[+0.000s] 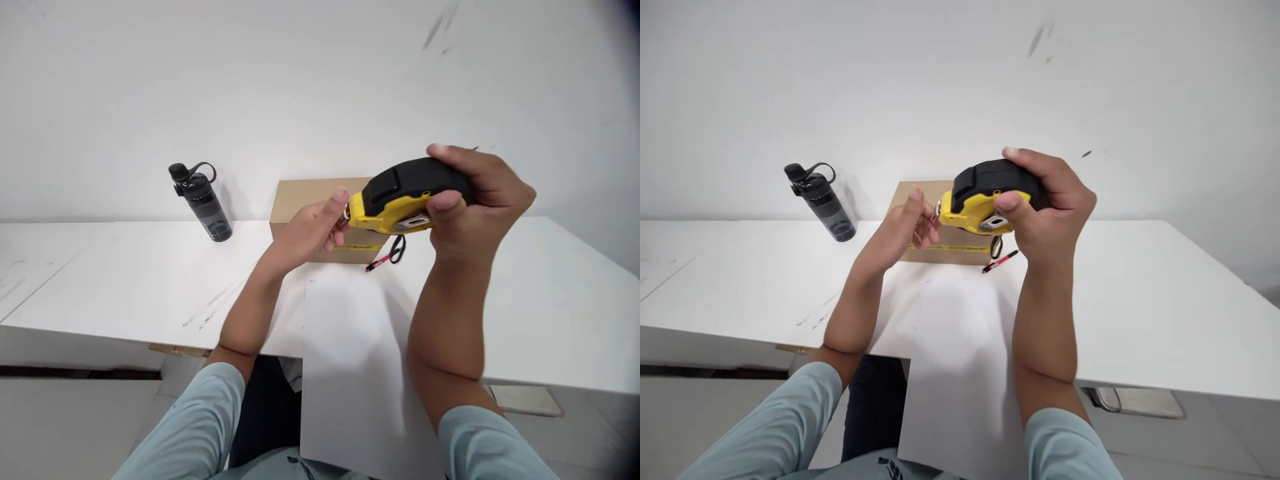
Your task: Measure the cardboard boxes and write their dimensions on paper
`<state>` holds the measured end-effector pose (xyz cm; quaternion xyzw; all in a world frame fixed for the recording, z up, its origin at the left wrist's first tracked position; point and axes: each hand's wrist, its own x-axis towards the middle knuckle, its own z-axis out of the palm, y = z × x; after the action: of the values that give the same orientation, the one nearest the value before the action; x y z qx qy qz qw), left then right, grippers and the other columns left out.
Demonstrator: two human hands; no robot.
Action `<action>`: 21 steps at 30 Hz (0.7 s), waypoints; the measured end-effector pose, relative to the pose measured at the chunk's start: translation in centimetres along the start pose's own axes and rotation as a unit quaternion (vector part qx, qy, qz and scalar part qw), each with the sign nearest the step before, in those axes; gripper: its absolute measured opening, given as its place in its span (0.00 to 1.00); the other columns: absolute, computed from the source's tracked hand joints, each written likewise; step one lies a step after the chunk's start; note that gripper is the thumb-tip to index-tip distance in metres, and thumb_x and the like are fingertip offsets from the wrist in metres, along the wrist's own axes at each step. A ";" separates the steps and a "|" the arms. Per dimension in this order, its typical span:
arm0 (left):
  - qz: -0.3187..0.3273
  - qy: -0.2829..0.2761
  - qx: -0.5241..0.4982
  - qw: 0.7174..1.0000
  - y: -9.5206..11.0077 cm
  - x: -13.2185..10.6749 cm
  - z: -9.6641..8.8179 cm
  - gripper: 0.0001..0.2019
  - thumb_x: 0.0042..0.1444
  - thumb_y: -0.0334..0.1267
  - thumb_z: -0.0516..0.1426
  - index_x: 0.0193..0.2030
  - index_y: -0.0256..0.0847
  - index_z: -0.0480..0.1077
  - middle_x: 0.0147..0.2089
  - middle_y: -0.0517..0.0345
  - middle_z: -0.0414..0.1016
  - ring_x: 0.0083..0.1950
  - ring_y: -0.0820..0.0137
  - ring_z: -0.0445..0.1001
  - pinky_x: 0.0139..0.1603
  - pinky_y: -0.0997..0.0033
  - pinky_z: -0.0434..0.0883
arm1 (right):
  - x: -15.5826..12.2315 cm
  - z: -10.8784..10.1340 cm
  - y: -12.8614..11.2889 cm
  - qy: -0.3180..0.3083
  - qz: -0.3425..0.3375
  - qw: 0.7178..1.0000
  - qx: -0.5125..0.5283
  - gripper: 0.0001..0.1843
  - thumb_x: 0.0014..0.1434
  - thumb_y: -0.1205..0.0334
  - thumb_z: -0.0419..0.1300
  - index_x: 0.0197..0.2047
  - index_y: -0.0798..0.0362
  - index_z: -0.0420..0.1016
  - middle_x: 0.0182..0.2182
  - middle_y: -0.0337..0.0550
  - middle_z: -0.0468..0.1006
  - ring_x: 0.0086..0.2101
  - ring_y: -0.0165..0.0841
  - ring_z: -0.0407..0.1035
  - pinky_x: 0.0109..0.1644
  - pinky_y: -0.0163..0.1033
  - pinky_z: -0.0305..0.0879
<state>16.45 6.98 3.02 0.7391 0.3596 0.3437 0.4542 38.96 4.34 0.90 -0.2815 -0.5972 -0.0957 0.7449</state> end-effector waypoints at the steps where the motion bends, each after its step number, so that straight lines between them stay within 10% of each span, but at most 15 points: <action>1: -0.008 -0.036 -0.030 0.999 0.1 0.2 0.2 0.34 0.69 0.73 0.48 0.34 0.42 0.72 0.30 0.56 0.74 0.32 0.71 0.75 0.37 0.70 0.74 | 0.0 -0.2 -0.2 -0.018 -0.014 1.000 -0.015 0.27 0.61 0.29 0.67 0.52 0.38 0.87 0.43 0.42 0.84 0.43 0.42 0.80 0.47 0.53 0.79; 9: -0.029 -0.014 -0.182 0.983 -0.5 1.9 0.8 0.27 0.67 0.50 0.65 0.25 0.42 0.57 0.23 0.69 0.55 0.22 0.83 0.54 0.25 0.79 0.57 | 0.3 -1.6 0.5 -0.071 0.009 0.996 -0.052 0.23 0.64 0.31 0.66 0.54 0.33 0.87 0.44 0.38 0.87 0.42 0.42 0.83 0.45 0.52 0.81; 16: -0.053 0.278 -0.192 0.940 -4.6 4.5 -7.5 0.27 0.65 0.61 0.60 0.27 0.45 0.54 0.21 0.70 0.51 0.19 0.78 0.54 0.23 0.76 0.60 | 0.6 -4.6 2.8 -0.044 0.195 0.975 -0.094 0.20 0.53 0.41 0.77 0.45 0.43 0.90 0.44 0.42 0.88 0.46 0.44 0.84 0.51 0.53 0.82; 21: -0.188 0.212 0.006 0.959 -8.8 4.7 -11.3 0.20 0.65 0.52 0.58 0.27 0.43 0.64 0.24 0.63 0.65 0.25 0.75 0.63 0.31 0.73 0.66 | -0.1 -6.9 5.1 -0.058 0.346 0.927 -0.135 0.18 0.49 0.47 0.76 0.42 0.45 0.91 0.41 0.44 0.88 0.45 0.42 0.82 0.48 0.48 0.80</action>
<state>7.49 18.64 -0.20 0.5712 0.5820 0.3989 0.4194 47.12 4.89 -1.62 -0.5737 -0.4860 0.1052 0.6509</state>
